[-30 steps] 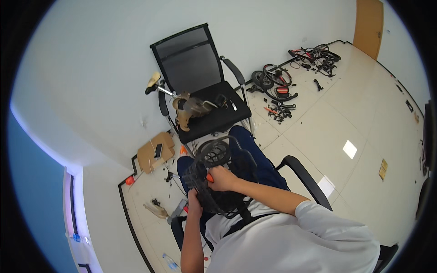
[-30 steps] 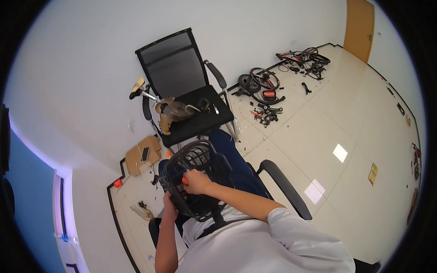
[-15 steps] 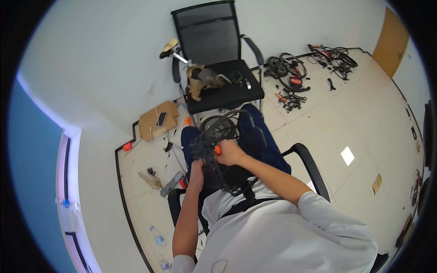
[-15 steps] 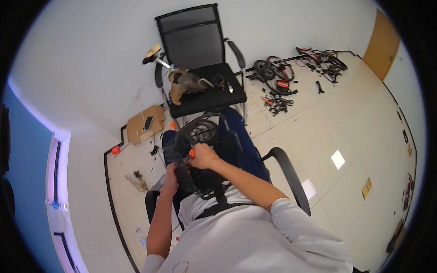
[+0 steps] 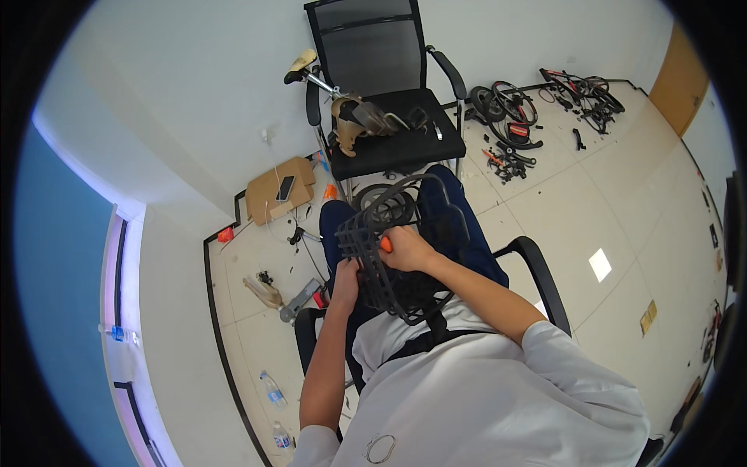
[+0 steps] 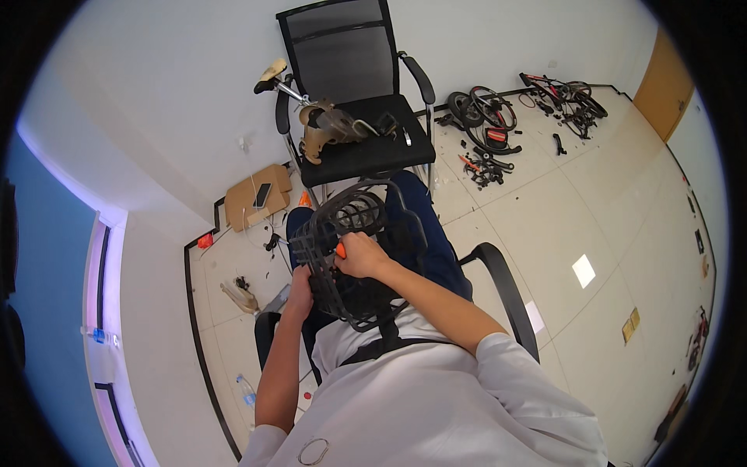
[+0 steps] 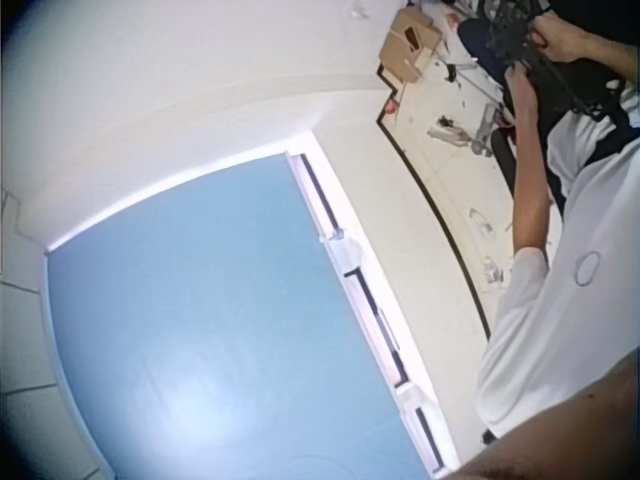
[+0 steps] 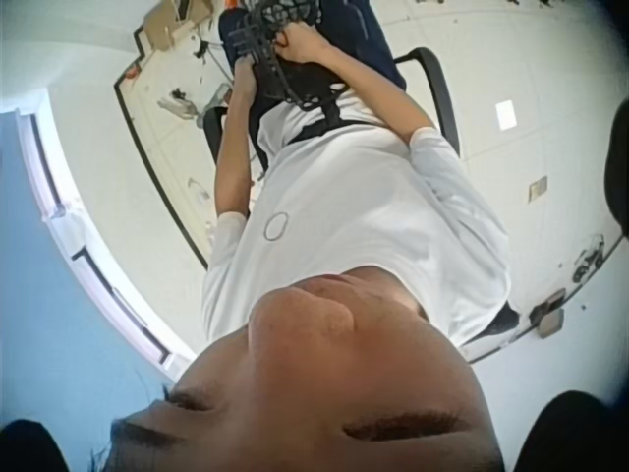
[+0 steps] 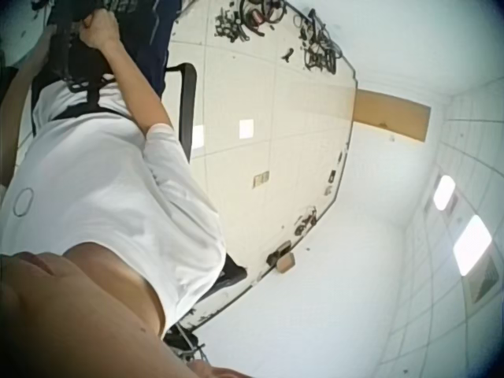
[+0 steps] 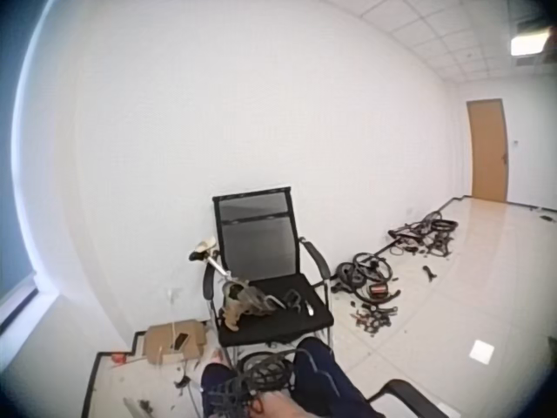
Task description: The person picks up a black bicycle basket and sits on a chair. Using an orange screwdriver, they tighten screws on the basket's mounting bracket while holding it on their lap. The task focuses on securing the bracket hardware.
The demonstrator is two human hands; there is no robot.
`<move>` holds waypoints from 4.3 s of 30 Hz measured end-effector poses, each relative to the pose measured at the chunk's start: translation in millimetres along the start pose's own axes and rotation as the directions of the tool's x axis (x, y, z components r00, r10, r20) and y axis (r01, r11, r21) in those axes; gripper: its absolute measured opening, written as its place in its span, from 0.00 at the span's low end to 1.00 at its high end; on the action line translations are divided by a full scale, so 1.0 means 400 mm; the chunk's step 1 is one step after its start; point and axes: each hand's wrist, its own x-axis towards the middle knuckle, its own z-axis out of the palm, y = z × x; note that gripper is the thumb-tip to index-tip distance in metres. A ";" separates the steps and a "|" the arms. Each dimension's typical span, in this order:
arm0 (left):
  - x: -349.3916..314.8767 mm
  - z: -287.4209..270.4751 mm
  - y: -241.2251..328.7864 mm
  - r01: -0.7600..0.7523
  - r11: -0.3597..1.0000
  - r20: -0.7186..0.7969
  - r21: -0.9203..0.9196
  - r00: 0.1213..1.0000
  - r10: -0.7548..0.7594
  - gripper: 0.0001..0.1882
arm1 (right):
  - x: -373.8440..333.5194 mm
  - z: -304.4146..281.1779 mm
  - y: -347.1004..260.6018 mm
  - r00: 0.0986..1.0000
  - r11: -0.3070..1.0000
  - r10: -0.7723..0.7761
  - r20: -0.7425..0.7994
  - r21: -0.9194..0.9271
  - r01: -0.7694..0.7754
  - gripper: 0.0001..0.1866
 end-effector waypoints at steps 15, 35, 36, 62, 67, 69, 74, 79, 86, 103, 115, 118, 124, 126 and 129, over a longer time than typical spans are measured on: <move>-0.005 0.000 0.005 0.065 0.998 0.024 0.004 0.998 -0.065 0.25 | -0.001 0.001 0.010 0.994 0.997 -0.075 -0.075 0.024 0.077 0.13; -0.021 0.012 0.037 0.092 0.985 -0.054 -0.143 0.994 -0.100 0.25 | -0.155 -0.363 -0.019 0.981 0.781 -0.089 -0.172 0.599 0.176 0.16; -0.024 0.014 0.041 0.089 0.986 -0.068 -0.141 0.993 -0.100 0.24 | -0.160 -0.364 -0.020 0.965 0.827 -0.137 -0.224 0.510 0.236 0.17; -0.029 -0.001 0.035 -0.045 0.994 -0.118 0.100 0.991 0.057 0.18 | -0.184 -0.264 -0.008 0.951 0.864 -0.117 -0.285 0.444 0.239 0.16; -0.027 -0.003 0.038 -0.038 0.997 -0.120 0.067 0.992 0.045 0.19 | -0.212 -0.285 -0.020 0.952 0.898 -0.250 -0.175 0.326 0.296 0.15; -0.028 -0.001 0.040 -0.034 0.997 -0.117 0.075 0.992 0.043 0.18 | -0.211 -0.277 -0.010 0.917 0.870 -0.343 -0.206 0.300 0.392 0.15; -0.026 0.002 0.043 -0.024 0.999 -0.109 0.036 0.994 0.028 0.18 | -0.204 -0.264 0.011 0.863 0.840 -0.439 -0.250 0.225 0.493 0.16; -0.028 -0.001 0.043 -0.010 0.999 -0.112 0.046 0.994 0.015 0.18 | -0.207 -0.265 0.011 0.896 0.858 -0.376 -0.238 0.275 0.433 0.16; -0.024 -0.003 0.038 -0.009 0.999 -0.106 0.045 0.994 0.013 0.18 | -0.210 -0.268 0.010 0.903 0.862 -0.352 -0.247 0.289 0.415 0.16; -0.027 -0.002 0.043 -0.007 0.999 -0.112 0.044 0.994 0.012 0.18 | -0.209 -0.262 0.010 0.905 0.858 -0.358 -0.230 0.300 0.416 0.15; -0.025 -0.004 0.042 0.011 0.999 -0.112 0.031 0.994 -0.008 0.17 | -0.238 -0.257 -0.014 0.859 0.847 -0.502 -0.103 0.143 0.512 0.18; -0.023 -0.007 0.038 0.008 1.000 -0.116 0.025 0.993 -0.005 0.17 | -0.247 -0.260 -0.032 0.839 0.835 -0.540 -0.071 0.083 0.544 0.19; -0.020 -0.008 0.033 -0.010 0.999 -0.091 0.045 0.996 0.014 0.16 | -0.245 -0.256 -0.031 0.929 0.932 -0.353 -0.115 0.050 0.360 0.18; -0.021 -0.007 0.033 -0.009 0.999 -0.090 0.047 0.996 0.013 0.16 | -0.241 -0.257 -0.026 0.942 0.944 -0.313 -0.124 0.068 0.323 0.18; -0.022 -0.004 0.037 -0.006 0.998 -0.102 0.056 0.995 0.012 0.16 | -0.239 -0.267 -0.025 0.955 0.945 -0.287 -0.081 0.139 0.296 0.17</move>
